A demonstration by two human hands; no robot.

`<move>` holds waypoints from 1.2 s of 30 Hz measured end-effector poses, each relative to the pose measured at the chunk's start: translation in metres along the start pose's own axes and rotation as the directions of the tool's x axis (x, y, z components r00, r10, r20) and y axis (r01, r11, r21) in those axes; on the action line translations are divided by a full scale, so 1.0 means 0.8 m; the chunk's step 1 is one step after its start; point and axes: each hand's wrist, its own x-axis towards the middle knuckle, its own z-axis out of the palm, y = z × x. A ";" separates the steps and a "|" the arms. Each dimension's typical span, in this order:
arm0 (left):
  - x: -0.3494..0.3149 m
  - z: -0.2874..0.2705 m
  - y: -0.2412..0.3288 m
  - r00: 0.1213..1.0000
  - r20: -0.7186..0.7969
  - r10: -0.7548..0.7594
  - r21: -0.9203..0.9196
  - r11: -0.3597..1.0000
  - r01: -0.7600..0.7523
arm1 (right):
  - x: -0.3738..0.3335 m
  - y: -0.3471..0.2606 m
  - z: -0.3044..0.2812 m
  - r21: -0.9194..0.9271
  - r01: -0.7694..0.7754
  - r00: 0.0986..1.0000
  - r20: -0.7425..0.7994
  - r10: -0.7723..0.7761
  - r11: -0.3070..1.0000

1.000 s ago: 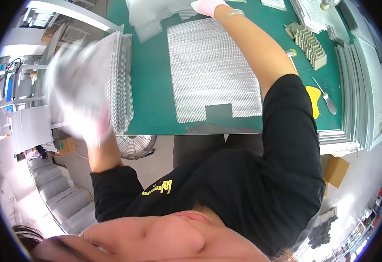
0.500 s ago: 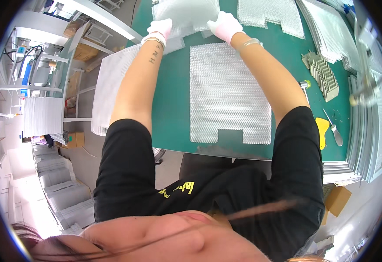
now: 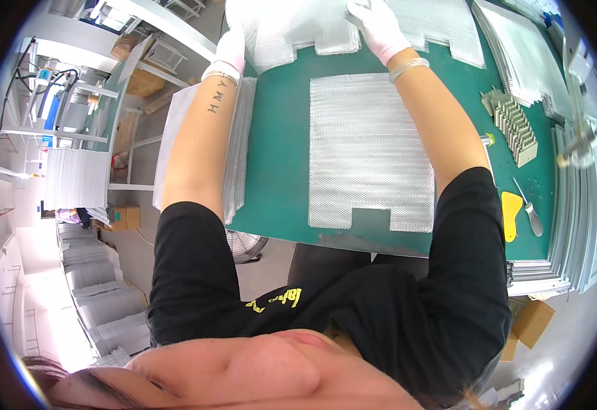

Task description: The person assembles air filters by placing a mesh sheet on a green table, inserting a plastic clip, and attaching a metal frame. They then use a hammer to secure the frame to the mesh. The process is repeated for multiple units, with the person handling mesh, clips, frames, and a hammer.

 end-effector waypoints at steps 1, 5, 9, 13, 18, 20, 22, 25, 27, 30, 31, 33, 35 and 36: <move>0.005 0.004 -0.002 0.993 -0.071 0.092 0.016 0.996 -0.091 | -0.003 0.004 -0.011 -0.089 -0.013 0.999 -0.039 0.010 0.996; 0.048 -0.012 0.001 0.838 -0.047 0.544 0.221 0.823 -0.523 | -0.003 0.026 -0.020 -0.621 -0.060 0.994 -0.109 -0.010 0.781; 0.048 0.013 0.012 0.799 -0.105 0.592 -0.006 0.803 -0.596 | -0.006 0.035 -0.011 -0.960 -0.178 0.984 -0.168 0.067 0.215; 0.041 -0.013 0.029 0.940 0.218 0.261 -0.613 0.787 -0.076 | -0.026 0.000 0.006 -0.955 -0.150 0.986 -0.164 -0.035 0.255; 0.027 -0.046 0.028 0.879 0.291 0.377 -0.747 0.664 -0.038 | -0.017 -0.018 -0.010 -0.995 0.103 0.963 0.099 -0.251 0.005; 0.002 -0.046 0.038 0.875 0.269 0.402 -0.756 0.651 -0.067 | -0.024 -0.030 -0.010 -0.976 0.089 0.974 0.043 -0.223 0.201; -0.028 -0.047 0.046 0.886 0.217 0.409 -0.745 0.656 -0.120 | -0.034 -0.045 0.000 -0.897 0.094 0.978 0.002 -0.208 0.433; -0.084 -0.050 0.057 0.890 0.144 0.433 -0.617 0.743 -0.261 | -0.078 -0.089 0.030 -0.765 0.081 0.982 -0.047 -0.181 0.639; -0.151 -0.061 0.062 0.886 0.039 0.462 -0.450 0.800 -0.398 | -0.135 -0.135 0.070 -0.815 0.019 0.992 -0.058 -0.114 0.580; -0.289 -0.072 0.073 0.893 -0.031 0.448 -0.301 0.848 -0.436 | -0.238 -0.172 0.090 -0.899 -0.019 0.991 -0.075 -0.111 0.437; -0.324 -0.072 0.065 0.830 -0.100 0.549 -0.132 0.819 -0.558 | -0.273 -0.185 0.101 -0.917 -0.077 0.989 -0.120 -0.085 0.390; -0.375 -0.062 0.018 0.830 -0.013 0.557 -0.005 0.830 -0.557 | -0.340 -0.197 0.092 -0.924 -0.164 0.985 -0.172 0.008 0.345; -0.407 -0.043 -0.011 0.839 0.054 0.541 0.039 0.839 -0.543 | -0.386 -0.196 0.091 -0.911 -0.253 0.967 -0.245 0.066 0.326; -0.418 -0.034 -0.019 0.826 0.084 0.558 0.065 0.824 -0.563 | -0.403 -0.194 0.089 -0.913 -0.278 0.960 -0.269 0.074 0.297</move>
